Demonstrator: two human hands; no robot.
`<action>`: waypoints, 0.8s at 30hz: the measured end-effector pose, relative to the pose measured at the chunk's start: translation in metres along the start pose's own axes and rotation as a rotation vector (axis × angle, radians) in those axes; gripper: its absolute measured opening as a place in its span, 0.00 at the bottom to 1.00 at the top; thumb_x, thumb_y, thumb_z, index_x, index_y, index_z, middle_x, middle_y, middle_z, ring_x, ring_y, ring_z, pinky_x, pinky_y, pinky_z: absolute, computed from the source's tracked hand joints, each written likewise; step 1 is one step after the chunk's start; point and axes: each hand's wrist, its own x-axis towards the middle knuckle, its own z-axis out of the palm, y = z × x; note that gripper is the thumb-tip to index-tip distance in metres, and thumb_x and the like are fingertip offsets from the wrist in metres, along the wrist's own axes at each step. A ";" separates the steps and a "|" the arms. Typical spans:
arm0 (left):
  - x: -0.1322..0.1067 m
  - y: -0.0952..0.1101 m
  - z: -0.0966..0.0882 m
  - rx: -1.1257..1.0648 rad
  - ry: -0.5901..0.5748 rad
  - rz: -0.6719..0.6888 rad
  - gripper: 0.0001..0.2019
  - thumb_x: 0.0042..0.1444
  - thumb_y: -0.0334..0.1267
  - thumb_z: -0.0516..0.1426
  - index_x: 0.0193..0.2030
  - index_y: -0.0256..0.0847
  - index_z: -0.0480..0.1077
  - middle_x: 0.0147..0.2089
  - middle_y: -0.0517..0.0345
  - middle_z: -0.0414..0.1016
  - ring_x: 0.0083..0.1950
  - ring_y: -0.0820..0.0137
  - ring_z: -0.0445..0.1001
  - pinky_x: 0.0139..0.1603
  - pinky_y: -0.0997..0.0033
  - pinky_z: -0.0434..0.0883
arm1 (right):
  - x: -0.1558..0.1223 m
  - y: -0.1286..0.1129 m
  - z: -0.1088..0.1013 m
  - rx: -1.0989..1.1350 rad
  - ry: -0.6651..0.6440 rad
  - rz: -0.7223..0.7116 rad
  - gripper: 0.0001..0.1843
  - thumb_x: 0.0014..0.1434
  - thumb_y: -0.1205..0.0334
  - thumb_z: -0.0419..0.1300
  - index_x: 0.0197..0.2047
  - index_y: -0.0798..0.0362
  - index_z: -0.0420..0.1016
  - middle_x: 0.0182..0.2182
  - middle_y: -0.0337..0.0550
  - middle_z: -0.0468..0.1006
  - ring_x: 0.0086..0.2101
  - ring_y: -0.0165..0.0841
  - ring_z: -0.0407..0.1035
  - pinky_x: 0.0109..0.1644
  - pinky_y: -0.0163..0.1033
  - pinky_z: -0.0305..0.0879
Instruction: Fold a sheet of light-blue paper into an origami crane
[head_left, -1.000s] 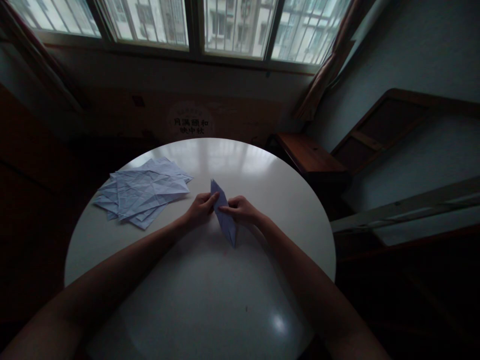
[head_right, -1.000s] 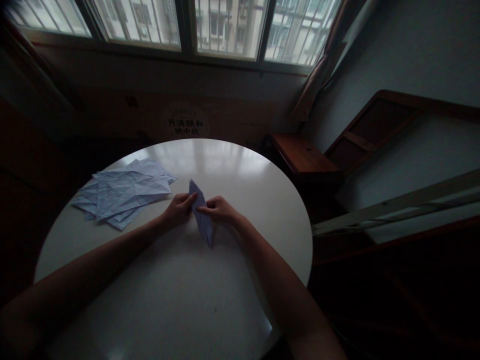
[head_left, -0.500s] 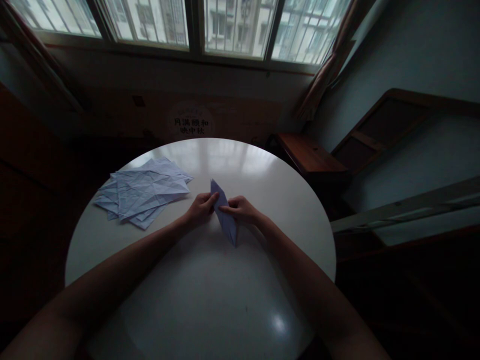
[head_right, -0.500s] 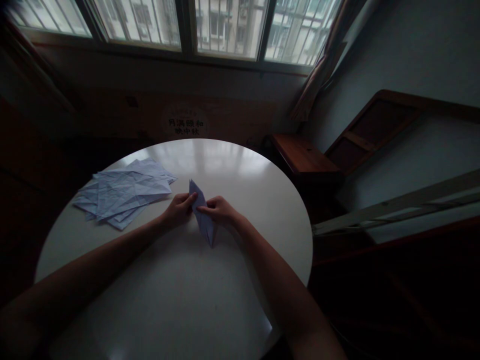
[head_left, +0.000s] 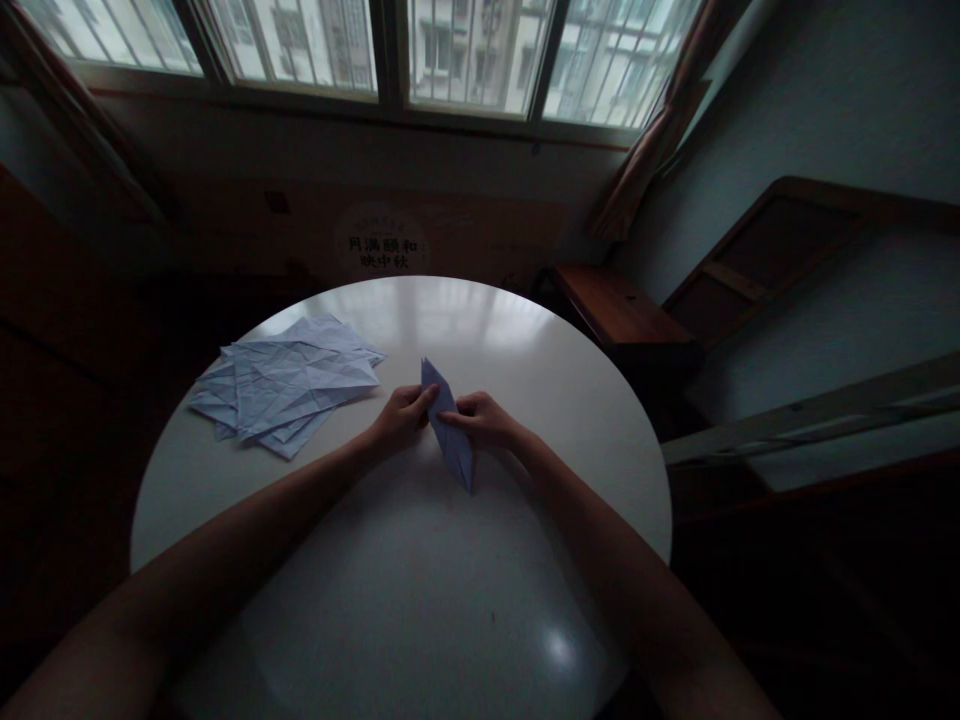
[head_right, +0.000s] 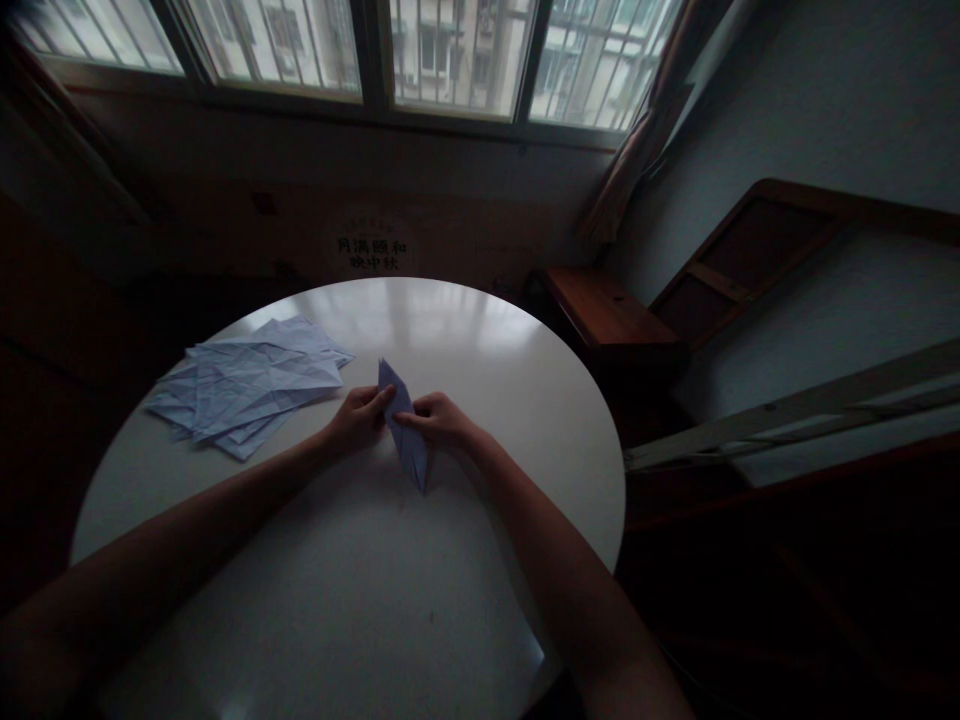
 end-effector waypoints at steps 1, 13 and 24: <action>0.000 0.000 0.000 0.006 0.002 0.002 0.29 0.46 0.64 0.62 0.20 0.38 0.62 0.14 0.67 0.57 0.16 0.79 0.54 0.17 0.77 0.48 | 0.000 0.000 0.000 -0.001 0.002 -0.001 0.29 0.45 0.36 0.65 0.21 0.56 0.66 0.18 0.32 0.59 0.21 0.24 0.55 0.24 0.32 0.49; -0.001 0.005 0.000 0.090 -0.009 0.024 0.30 0.47 0.66 0.60 0.19 0.38 0.62 0.14 0.65 0.58 0.16 0.79 0.55 0.17 0.76 0.49 | 0.001 0.000 0.001 0.012 -0.010 0.015 0.29 0.45 0.36 0.65 0.22 0.56 0.67 0.18 0.31 0.58 0.20 0.23 0.54 0.24 0.32 0.47; -0.003 0.006 0.000 0.106 0.000 0.045 0.28 0.50 0.63 0.60 0.19 0.38 0.62 0.14 0.66 0.57 0.17 0.79 0.54 0.18 0.76 0.49 | 0.001 0.001 0.000 -0.015 -0.006 -0.004 0.28 0.45 0.37 0.65 0.21 0.56 0.66 0.17 0.31 0.58 0.20 0.23 0.54 0.23 0.32 0.48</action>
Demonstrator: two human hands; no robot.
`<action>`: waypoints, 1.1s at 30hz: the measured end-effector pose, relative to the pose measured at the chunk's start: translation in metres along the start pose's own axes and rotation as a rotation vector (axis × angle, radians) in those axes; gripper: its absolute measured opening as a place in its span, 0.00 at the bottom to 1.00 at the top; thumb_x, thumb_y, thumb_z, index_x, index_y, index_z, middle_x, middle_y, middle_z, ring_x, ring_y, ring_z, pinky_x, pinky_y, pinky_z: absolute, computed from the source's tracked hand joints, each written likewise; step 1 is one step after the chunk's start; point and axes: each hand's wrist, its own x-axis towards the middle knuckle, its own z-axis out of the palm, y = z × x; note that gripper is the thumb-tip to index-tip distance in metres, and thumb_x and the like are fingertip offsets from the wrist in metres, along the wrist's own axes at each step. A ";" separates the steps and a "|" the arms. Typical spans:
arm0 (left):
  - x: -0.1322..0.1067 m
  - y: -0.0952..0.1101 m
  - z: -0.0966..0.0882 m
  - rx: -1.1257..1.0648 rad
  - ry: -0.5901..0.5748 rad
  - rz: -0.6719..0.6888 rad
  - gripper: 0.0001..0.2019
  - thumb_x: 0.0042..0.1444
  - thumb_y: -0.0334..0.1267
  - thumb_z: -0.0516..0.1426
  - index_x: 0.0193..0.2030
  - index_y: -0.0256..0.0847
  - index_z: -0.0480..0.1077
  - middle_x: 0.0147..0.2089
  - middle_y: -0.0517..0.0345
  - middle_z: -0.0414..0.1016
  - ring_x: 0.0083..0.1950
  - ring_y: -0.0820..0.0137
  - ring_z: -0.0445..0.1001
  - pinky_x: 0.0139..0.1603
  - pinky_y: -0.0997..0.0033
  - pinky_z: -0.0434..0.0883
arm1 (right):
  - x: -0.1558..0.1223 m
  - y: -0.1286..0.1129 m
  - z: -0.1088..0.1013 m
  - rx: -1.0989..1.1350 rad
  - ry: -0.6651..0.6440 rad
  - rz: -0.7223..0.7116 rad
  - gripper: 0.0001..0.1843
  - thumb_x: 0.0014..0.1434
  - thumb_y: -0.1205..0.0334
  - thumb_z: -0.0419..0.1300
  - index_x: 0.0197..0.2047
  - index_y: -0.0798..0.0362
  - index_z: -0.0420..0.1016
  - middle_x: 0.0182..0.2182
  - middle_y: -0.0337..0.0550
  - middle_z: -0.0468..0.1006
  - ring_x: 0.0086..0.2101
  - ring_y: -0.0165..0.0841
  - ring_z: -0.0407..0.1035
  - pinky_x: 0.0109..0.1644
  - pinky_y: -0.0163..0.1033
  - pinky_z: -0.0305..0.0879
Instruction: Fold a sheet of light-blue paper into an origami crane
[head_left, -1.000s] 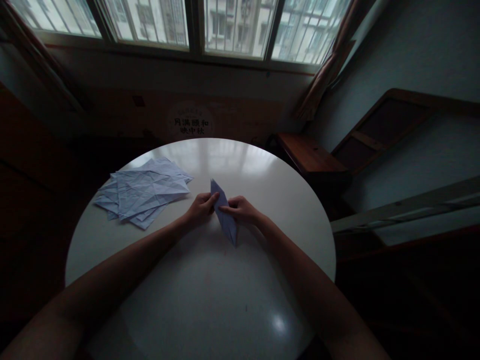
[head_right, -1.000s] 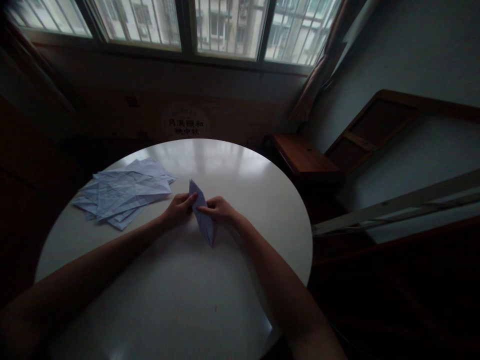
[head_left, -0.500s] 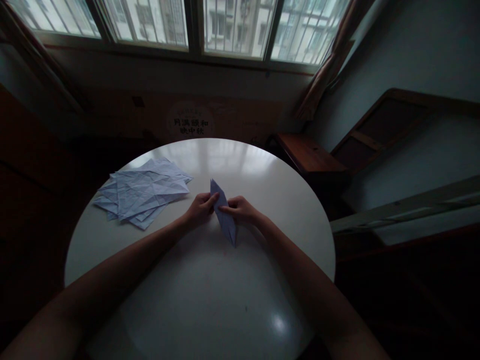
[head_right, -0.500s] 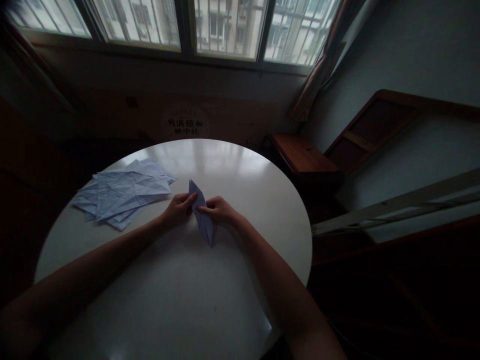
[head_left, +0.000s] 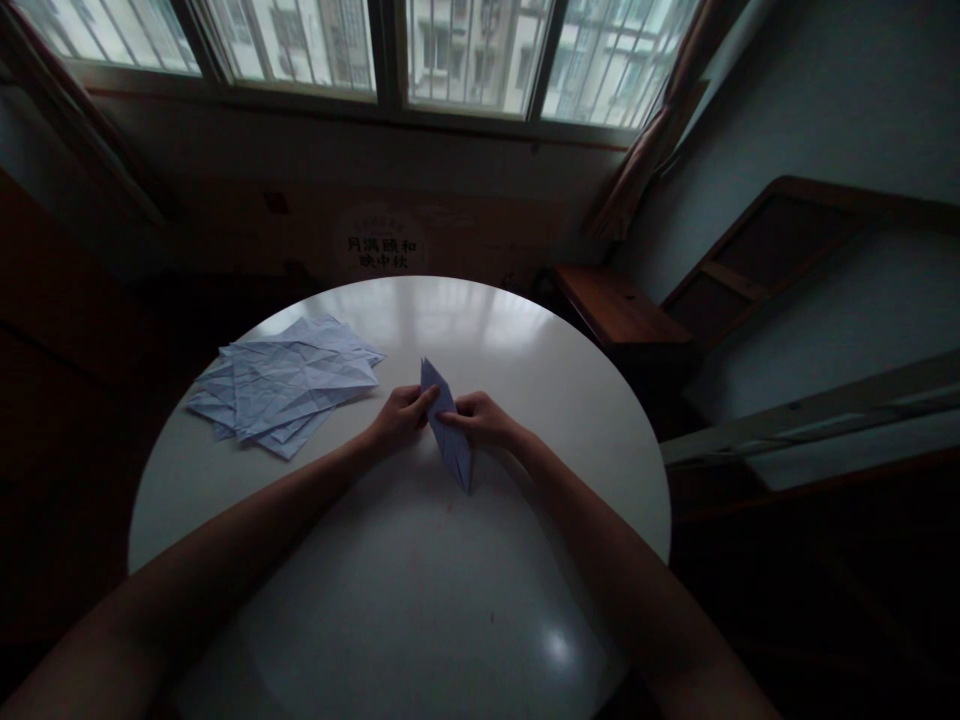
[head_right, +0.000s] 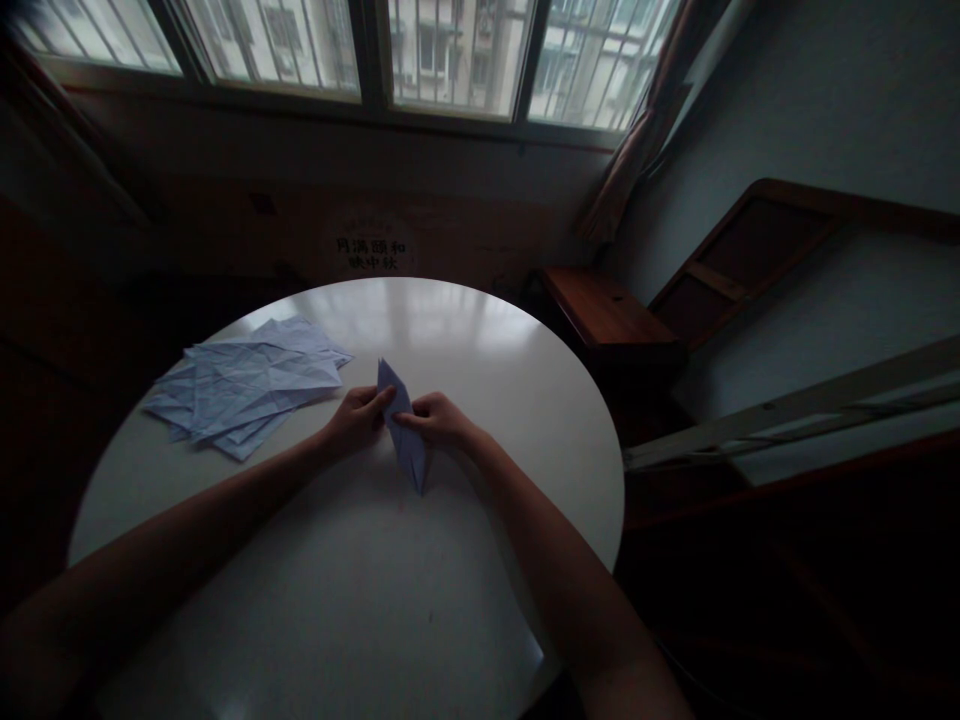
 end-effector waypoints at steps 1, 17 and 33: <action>0.000 -0.001 0.000 0.001 -0.002 0.001 0.28 0.50 0.63 0.60 0.19 0.38 0.62 0.14 0.66 0.57 0.17 0.79 0.54 0.18 0.76 0.49 | 0.000 0.000 0.000 -0.006 0.000 -0.003 0.28 0.46 0.37 0.65 0.21 0.56 0.66 0.17 0.31 0.58 0.20 0.23 0.54 0.23 0.32 0.48; 0.002 0.001 0.001 -0.003 0.008 -0.027 0.29 0.47 0.64 0.61 0.18 0.39 0.61 0.14 0.66 0.56 0.16 0.79 0.53 0.18 0.76 0.48 | -0.001 -0.004 0.001 -0.038 0.004 -0.023 0.29 0.46 0.36 0.63 0.21 0.55 0.64 0.18 0.32 0.57 0.21 0.23 0.52 0.24 0.32 0.47; 0.002 -0.002 0.002 -0.032 0.021 -0.024 0.27 0.49 0.61 0.61 0.19 0.38 0.62 0.14 0.65 0.57 0.16 0.79 0.54 0.18 0.76 0.48 | -0.001 -0.002 0.000 -0.036 0.005 -0.020 0.27 0.47 0.38 0.63 0.21 0.56 0.66 0.18 0.33 0.59 0.21 0.24 0.54 0.24 0.32 0.49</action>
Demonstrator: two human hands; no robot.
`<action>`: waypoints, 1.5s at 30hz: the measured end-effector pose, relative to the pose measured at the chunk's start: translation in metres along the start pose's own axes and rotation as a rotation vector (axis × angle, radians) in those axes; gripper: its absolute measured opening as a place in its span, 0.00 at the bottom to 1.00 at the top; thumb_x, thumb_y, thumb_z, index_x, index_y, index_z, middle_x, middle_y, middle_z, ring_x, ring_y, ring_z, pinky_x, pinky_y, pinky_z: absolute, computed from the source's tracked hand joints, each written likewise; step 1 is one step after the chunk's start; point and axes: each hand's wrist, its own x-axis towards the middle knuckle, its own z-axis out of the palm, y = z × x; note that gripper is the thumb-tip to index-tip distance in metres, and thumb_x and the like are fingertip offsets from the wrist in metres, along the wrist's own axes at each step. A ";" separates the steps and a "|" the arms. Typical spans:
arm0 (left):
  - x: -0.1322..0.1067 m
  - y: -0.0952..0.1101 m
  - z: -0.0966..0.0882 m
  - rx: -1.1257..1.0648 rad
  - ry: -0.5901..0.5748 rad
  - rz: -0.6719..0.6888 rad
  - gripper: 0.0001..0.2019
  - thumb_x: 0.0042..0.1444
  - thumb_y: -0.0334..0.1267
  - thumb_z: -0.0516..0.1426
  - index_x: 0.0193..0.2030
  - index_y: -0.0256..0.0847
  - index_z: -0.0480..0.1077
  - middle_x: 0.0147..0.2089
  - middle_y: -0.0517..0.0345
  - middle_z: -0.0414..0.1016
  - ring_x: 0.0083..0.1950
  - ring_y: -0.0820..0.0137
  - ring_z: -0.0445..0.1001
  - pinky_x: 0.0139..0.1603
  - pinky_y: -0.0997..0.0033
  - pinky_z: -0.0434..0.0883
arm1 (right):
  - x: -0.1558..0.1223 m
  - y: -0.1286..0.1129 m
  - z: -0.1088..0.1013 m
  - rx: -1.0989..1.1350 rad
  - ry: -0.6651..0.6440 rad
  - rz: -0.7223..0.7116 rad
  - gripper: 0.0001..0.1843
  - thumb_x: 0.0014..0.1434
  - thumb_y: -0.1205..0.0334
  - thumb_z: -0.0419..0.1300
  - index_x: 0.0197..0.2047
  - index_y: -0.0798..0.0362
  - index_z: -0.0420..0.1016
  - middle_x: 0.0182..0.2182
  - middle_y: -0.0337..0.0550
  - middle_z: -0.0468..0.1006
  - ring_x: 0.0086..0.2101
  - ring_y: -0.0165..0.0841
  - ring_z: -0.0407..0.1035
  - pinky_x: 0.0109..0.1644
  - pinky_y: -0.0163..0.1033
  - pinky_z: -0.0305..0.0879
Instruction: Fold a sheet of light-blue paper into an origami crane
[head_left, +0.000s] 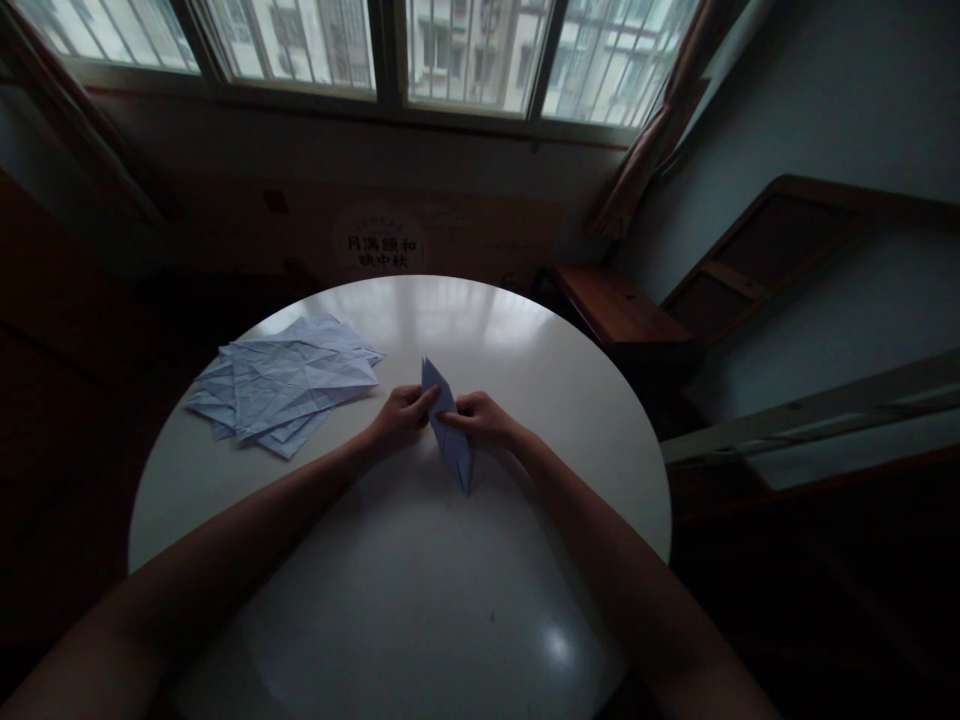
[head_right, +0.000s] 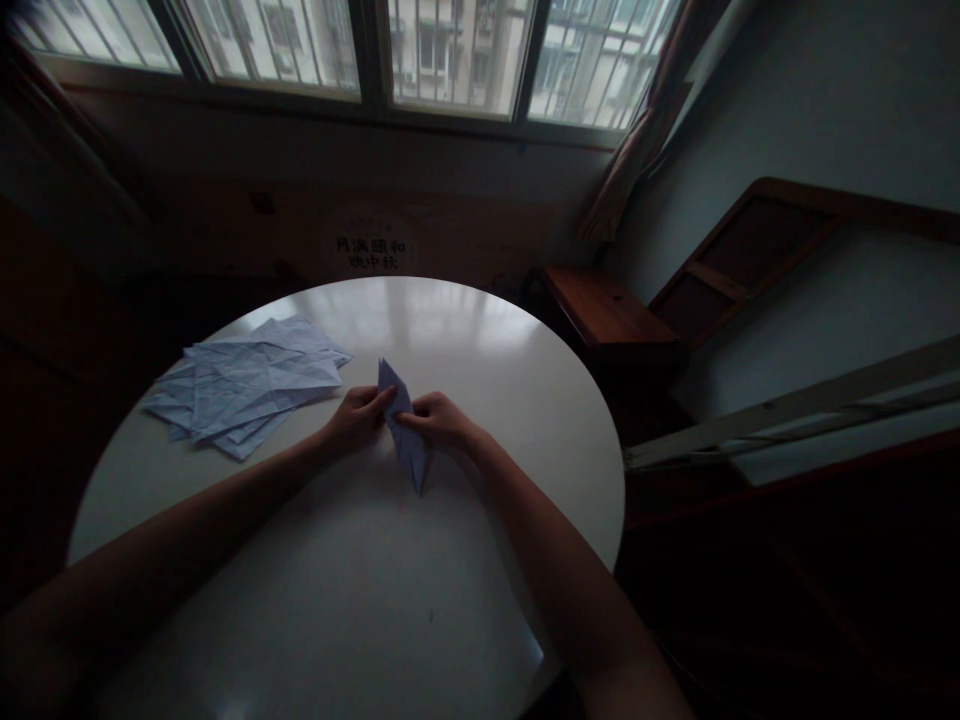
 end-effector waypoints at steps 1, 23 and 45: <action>0.000 -0.001 0.000 0.001 -0.001 -0.003 0.27 0.48 0.61 0.61 0.18 0.38 0.61 0.14 0.65 0.57 0.16 0.79 0.54 0.17 0.75 0.48 | 0.000 0.000 0.000 0.001 -0.002 -0.005 0.26 0.47 0.39 0.63 0.21 0.56 0.66 0.18 0.32 0.59 0.21 0.24 0.54 0.24 0.32 0.49; 0.001 -0.004 0.000 -0.054 -0.012 -0.030 0.29 0.47 0.65 0.61 0.19 0.39 0.62 0.14 0.65 0.59 0.15 0.78 0.55 0.17 0.75 0.50 | 0.000 -0.001 0.000 0.040 0.008 0.030 0.27 0.46 0.38 0.63 0.22 0.56 0.67 0.17 0.32 0.59 0.20 0.23 0.54 0.23 0.31 0.48; 0.002 -0.007 -0.002 -0.010 -0.035 -0.012 0.30 0.49 0.65 0.59 0.18 0.38 0.62 0.14 0.64 0.59 0.16 0.78 0.56 0.17 0.76 0.51 | 0.002 0.001 -0.002 0.055 -0.009 0.018 0.27 0.46 0.37 0.63 0.22 0.56 0.67 0.18 0.32 0.59 0.21 0.24 0.54 0.24 0.32 0.48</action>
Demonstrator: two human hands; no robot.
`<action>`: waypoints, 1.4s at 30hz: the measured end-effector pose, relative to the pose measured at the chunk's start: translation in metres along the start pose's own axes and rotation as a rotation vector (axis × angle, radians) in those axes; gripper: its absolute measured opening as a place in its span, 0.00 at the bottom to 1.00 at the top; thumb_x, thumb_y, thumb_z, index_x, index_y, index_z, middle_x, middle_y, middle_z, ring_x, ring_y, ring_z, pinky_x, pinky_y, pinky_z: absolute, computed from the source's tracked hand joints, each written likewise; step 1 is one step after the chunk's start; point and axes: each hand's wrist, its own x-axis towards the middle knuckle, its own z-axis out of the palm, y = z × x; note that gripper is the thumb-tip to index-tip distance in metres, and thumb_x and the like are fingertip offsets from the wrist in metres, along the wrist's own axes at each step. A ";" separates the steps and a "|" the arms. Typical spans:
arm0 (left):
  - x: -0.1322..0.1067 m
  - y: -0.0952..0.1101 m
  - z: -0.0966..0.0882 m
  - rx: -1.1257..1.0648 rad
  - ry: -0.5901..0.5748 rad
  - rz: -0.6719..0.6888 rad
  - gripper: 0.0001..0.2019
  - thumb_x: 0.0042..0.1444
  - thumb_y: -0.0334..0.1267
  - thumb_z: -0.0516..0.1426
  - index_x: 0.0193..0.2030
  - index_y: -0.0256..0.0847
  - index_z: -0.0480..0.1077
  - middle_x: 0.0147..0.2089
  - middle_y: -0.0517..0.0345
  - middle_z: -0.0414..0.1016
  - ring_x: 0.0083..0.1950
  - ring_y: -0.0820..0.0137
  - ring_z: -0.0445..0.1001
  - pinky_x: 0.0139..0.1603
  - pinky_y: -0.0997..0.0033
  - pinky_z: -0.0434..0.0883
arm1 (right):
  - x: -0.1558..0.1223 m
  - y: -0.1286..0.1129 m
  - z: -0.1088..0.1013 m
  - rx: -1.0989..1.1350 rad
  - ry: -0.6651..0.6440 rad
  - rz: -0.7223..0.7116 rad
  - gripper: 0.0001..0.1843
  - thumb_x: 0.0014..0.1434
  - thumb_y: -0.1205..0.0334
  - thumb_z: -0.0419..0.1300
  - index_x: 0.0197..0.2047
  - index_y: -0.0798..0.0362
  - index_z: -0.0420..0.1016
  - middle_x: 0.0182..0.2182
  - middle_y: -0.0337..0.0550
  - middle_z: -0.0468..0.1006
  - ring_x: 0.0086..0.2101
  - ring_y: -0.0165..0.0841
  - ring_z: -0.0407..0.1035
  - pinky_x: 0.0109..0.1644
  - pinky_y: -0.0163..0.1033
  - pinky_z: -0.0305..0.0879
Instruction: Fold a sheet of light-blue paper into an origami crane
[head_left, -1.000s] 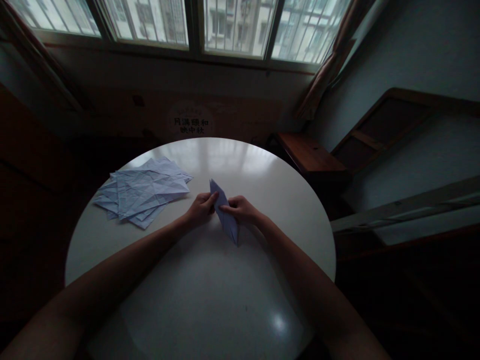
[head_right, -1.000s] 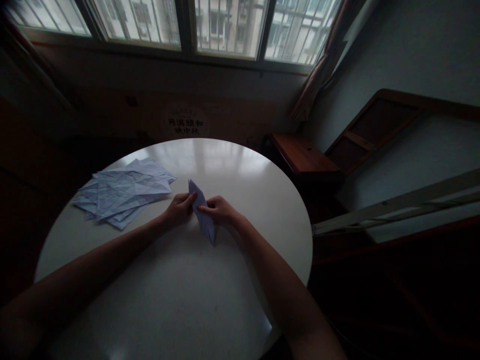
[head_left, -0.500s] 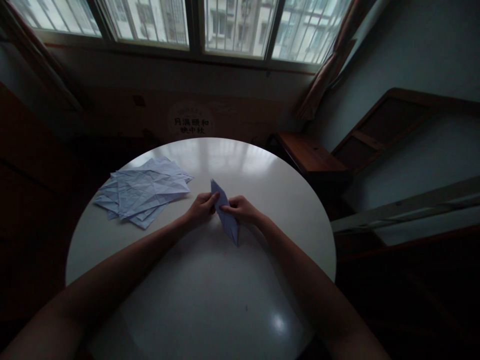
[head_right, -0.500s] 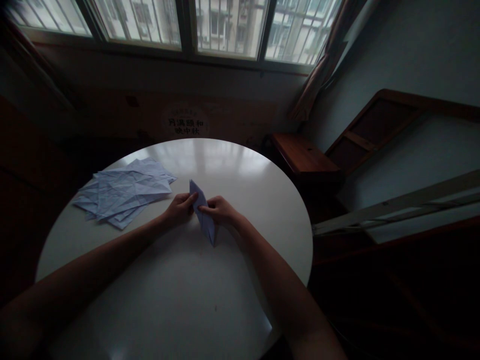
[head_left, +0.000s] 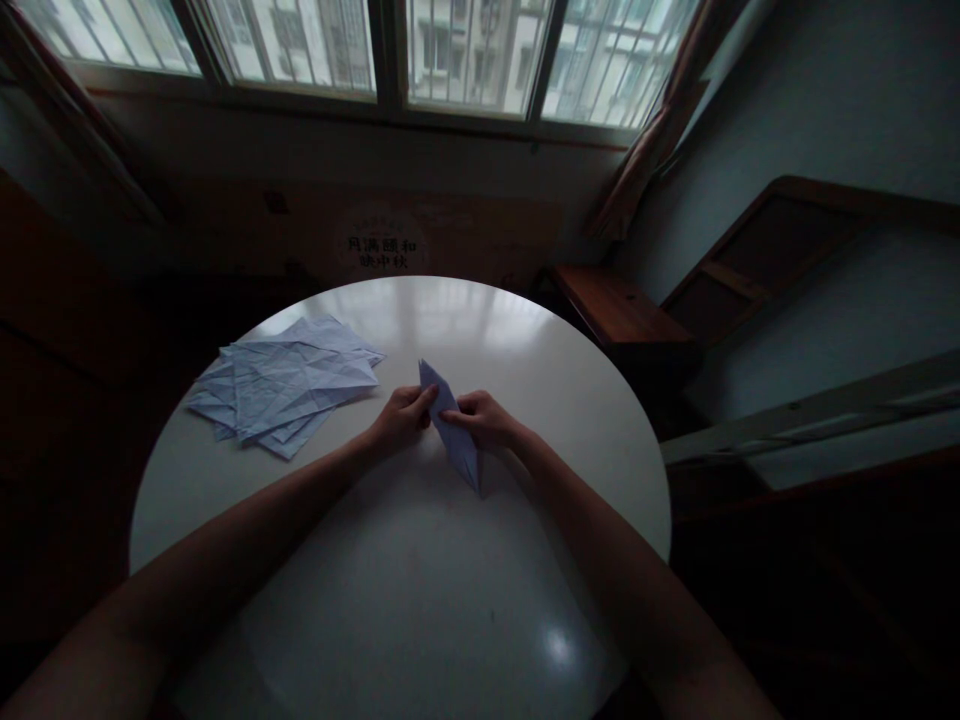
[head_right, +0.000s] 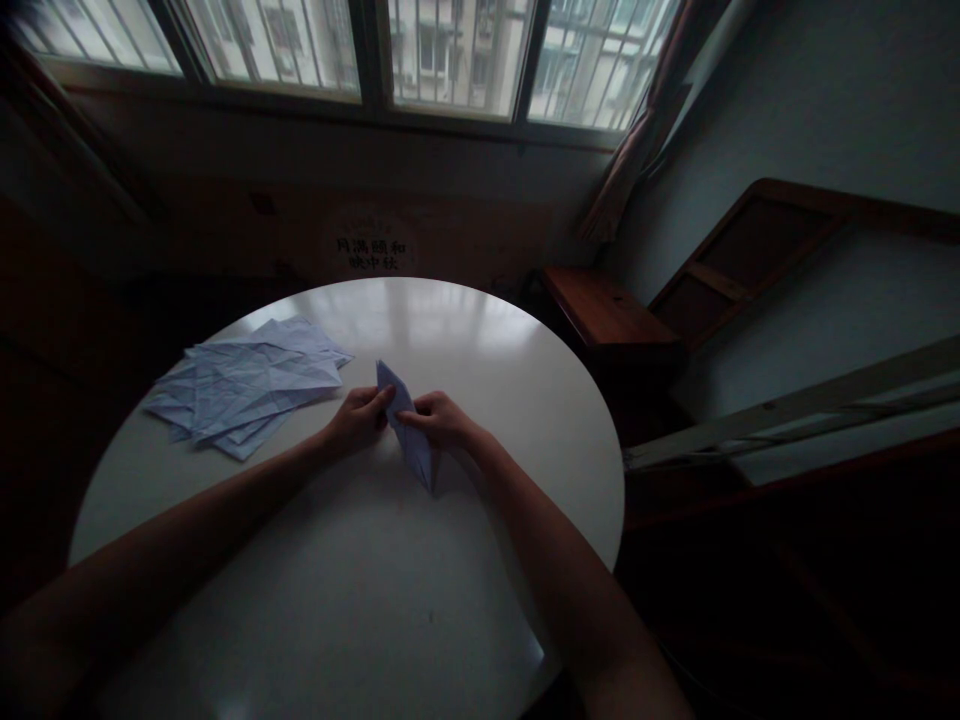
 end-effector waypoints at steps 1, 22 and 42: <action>0.000 0.000 0.000 0.008 -0.006 0.009 0.30 0.49 0.65 0.60 0.18 0.38 0.63 0.14 0.64 0.59 0.16 0.78 0.56 0.17 0.76 0.51 | 0.000 -0.001 -0.001 0.003 -0.007 0.002 0.28 0.46 0.37 0.63 0.22 0.56 0.67 0.18 0.32 0.59 0.21 0.24 0.54 0.25 0.32 0.48; 0.000 -0.004 -0.001 -0.072 0.012 -0.027 0.28 0.48 0.61 0.62 0.16 0.37 0.64 0.13 0.63 0.59 0.15 0.79 0.55 0.17 0.76 0.49 | -0.002 0.001 -0.002 -0.052 -0.001 -0.037 0.29 0.48 0.35 0.63 0.21 0.55 0.63 0.18 0.31 0.54 0.21 0.22 0.50 0.24 0.32 0.45; -0.002 0.003 0.000 -0.055 0.017 -0.042 0.29 0.46 0.63 0.62 0.16 0.38 0.63 0.13 0.63 0.60 0.14 0.78 0.56 0.16 0.75 0.50 | -0.001 -0.001 -0.002 -0.061 0.012 -0.035 0.29 0.48 0.36 0.62 0.20 0.54 0.62 0.18 0.30 0.52 0.21 0.22 0.48 0.24 0.32 0.43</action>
